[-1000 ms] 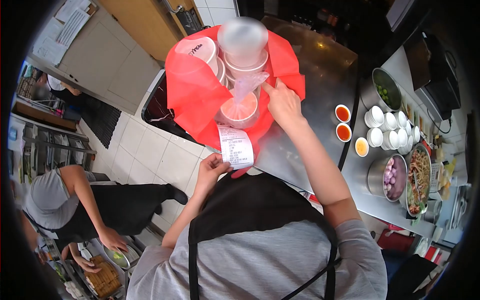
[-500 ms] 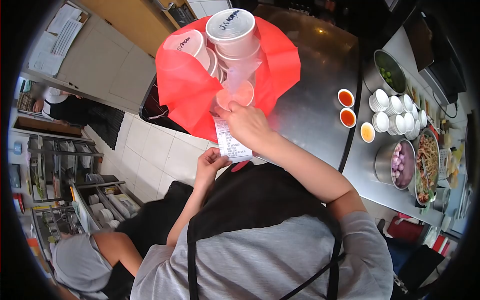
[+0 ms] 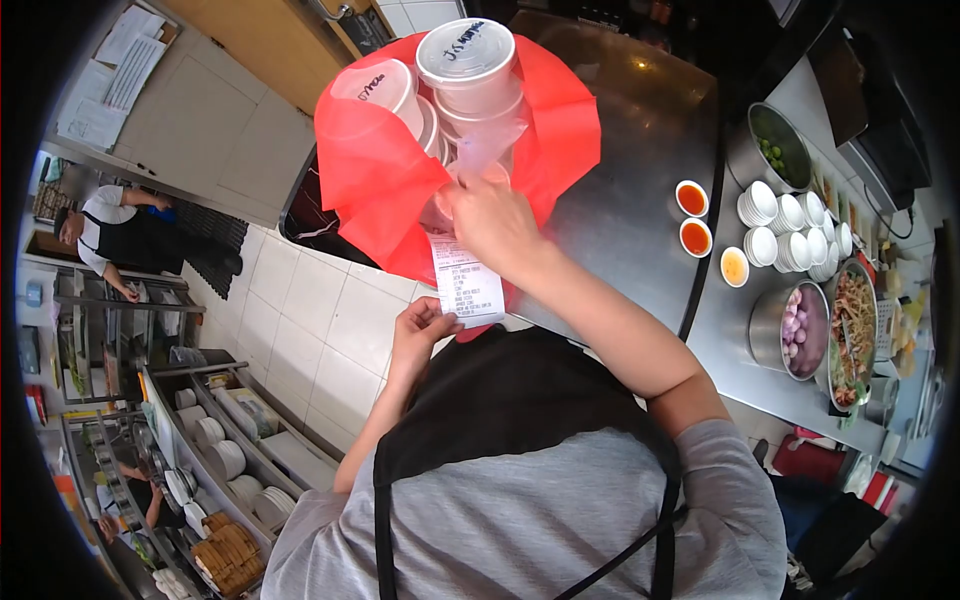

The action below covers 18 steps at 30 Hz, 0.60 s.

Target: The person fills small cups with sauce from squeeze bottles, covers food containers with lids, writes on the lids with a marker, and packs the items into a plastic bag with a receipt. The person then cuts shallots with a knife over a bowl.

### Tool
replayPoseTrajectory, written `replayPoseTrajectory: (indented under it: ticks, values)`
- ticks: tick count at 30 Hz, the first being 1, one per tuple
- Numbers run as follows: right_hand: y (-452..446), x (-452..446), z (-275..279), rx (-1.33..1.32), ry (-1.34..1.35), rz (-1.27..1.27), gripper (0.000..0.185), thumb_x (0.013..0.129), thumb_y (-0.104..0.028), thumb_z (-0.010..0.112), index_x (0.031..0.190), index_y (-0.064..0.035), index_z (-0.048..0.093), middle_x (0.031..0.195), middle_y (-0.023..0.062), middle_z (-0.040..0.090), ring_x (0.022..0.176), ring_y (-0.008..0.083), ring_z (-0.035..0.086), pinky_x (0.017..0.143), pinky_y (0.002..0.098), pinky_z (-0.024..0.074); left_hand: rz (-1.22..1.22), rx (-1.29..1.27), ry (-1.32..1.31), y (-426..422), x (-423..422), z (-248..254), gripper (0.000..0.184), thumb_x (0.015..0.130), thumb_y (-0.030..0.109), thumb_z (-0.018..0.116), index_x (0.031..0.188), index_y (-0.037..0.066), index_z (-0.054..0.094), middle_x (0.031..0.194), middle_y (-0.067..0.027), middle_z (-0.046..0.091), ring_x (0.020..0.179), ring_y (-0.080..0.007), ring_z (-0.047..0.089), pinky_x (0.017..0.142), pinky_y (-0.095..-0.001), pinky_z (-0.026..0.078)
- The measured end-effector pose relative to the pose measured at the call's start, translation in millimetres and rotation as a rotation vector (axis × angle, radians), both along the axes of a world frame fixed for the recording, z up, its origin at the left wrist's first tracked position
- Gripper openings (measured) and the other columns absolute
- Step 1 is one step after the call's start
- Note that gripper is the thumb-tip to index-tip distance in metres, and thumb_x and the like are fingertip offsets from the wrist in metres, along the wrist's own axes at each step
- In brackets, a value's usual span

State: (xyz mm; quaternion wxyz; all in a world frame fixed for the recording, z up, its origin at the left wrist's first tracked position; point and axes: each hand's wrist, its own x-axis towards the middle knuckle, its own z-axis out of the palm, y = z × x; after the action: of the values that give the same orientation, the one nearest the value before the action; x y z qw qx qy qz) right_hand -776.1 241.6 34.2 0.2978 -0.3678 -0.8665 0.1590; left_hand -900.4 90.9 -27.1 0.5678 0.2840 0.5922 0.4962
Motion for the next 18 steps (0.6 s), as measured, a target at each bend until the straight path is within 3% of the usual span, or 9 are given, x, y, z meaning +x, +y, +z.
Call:
replayPoseTrajectory:
  ticks: [4, 6, 9, 10, 13, 15, 16, 17, 18]
  values:
    - [5, -1, 11, 0.081, -0.026, 0.019, 0.031, 0.073, -0.007, 0.053, 0.103, -0.0087, 0.057, 0.080, 0.0117, 0.055, 0.068, 0.0290, 0.056, 0.057, 0.0408, 0.0467, -0.070, 0.031, 0.007, 2, -3, -3, 0.012, 0.080, 0.000, 0.052, 0.091, -0.003, 0.053, 0.083, -0.0107, 0.061, 0.074, -0.0157, 0.061, 0.071, -0.0284, 0.051]
    - [0, 9, 30, 0.121, 0.326, 0.023, 0.025, 0.074, -0.009, 0.055, 0.098, -0.0078, 0.058, 0.077, 0.0109, 0.054, 0.067, 0.0278, 0.056, 0.054, 0.0391, 0.0452, -0.042, 0.015, 0.058, 6, -21, -7, 0.016, 0.082, 0.008, 0.050, 0.094, -0.002, 0.053, 0.083, -0.0096, 0.061, 0.074, -0.0183, 0.061, 0.068, -0.0296, 0.051]
    - [-10, 39, 38, 0.250, 0.645, 0.103, 0.017, 0.075, -0.007, 0.057, 0.091, -0.0039, 0.056, 0.071, 0.0112, 0.050, 0.058, 0.0272, 0.052, 0.049, 0.0351, 0.0409, 0.341, 0.153, 0.204, 25, -72, -33, 0.029, 0.082, 0.021, 0.049, 0.103, 0.000, 0.053, 0.094, -0.0091, 0.060, 0.083, -0.0186, 0.059, 0.065, -0.0332, 0.051]
    - [-16, 49, 33, 0.250, 0.678, 0.077, 0.006, 0.077, -0.007, 0.056, 0.080, -0.0022, 0.054, 0.065, 0.0125, 0.048, 0.054, 0.0281, 0.051, 0.047, 0.0355, 0.0391, 0.454, 0.181, 0.223, 37, -102, -59, 0.035, 0.083, 0.021, 0.049, 0.112, 0.003, 0.049, 0.104, -0.0103, 0.057, 0.089, -0.0202, 0.058, 0.072, -0.0358, 0.050]
    - [-37, 76, -26, -0.096, 0.606, -0.183, 0.027, 0.082, -0.016, 0.056, 0.064, -0.0025, 0.042, 0.056, 0.0111, 0.038, 0.046, 0.0196, 0.035, 0.045, 0.0315, 0.0310, 0.266, 0.357, 0.490, 89, -143, -85, 0.040, 0.084, 0.023, 0.049, 0.120, 0.005, 0.043, 0.111, -0.0105, 0.053, 0.090, -0.0224, 0.056, 0.080, -0.0366, 0.048]
    - [-51, 85, -80, -0.643, 0.597, -0.349, 0.027, 0.087, -0.028, 0.051, 0.077, -0.0023, 0.047, 0.060, 0.0047, 0.047, 0.057, 0.0103, 0.041, 0.053, 0.0285, 0.0375, 0.221, 0.333, 0.349, 117, -146, -83, 0.041, 0.084, 0.023, 0.049, 0.120, 0.005, 0.043, 0.111, -0.0104, 0.053, 0.090, -0.0225, 0.056, 0.081, -0.0366, 0.048]
    - [-51, 85, -118, -0.807, 0.568, -0.322, 0.033, 0.088, -0.034, 0.048, 0.103, -0.0039, 0.051, 0.087, 0.0072, 0.057, 0.077, 0.0129, 0.052, 0.069, 0.0271, 0.0430, 0.206, 0.320, 0.265, 128, -147, -81, 0.041, 0.084, 0.024, 0.049, 0.120, 0.005, 0.043, 0.111, -0.0104, 0.053, 0.090, -0.0226, 0.056, 0.081, -0.0366, 0.048]
    - [-46, 76, -161, -0.873, 0.434, -0.313, 0.062, 0.085, -0.047, 0.045, 0.127, -0.0032, 0.032, 0.115, 0.0160, 0.050, 0.103, 0.0274, 0.051, 0.089, 0.0333, 0.0394, 0.188, 0.311, 0.189, 138, -146, -81, 0.041, 0.085, 0.024, 0.050, 0.120, 0.005, 0.043, 0.111, -0.0103, 0.053, 0.090, -0.0227, 0.056, 0.081, -0.0366, 0.048]
    - [-45, 66, -162, -0.989, 0.502, -0.250, 0.063, 0.086, -0.047, 0.043, 0.131, -0.0073, 0.027, 0.120, 0.0161, 0.046, 0.108, 0.0270, 0.047, 0.092, 0.0346, 0.0374, 0.167, 0.303, 0.117, 147, -144, -81, 0.041, 0.085, 0.024, 0.050, 0.121, 0.005, 0.043, 0.111, -0.0102, 0.053, 0.090, -0.0227, 0.056, 0.081, -0.0366, 0.047]
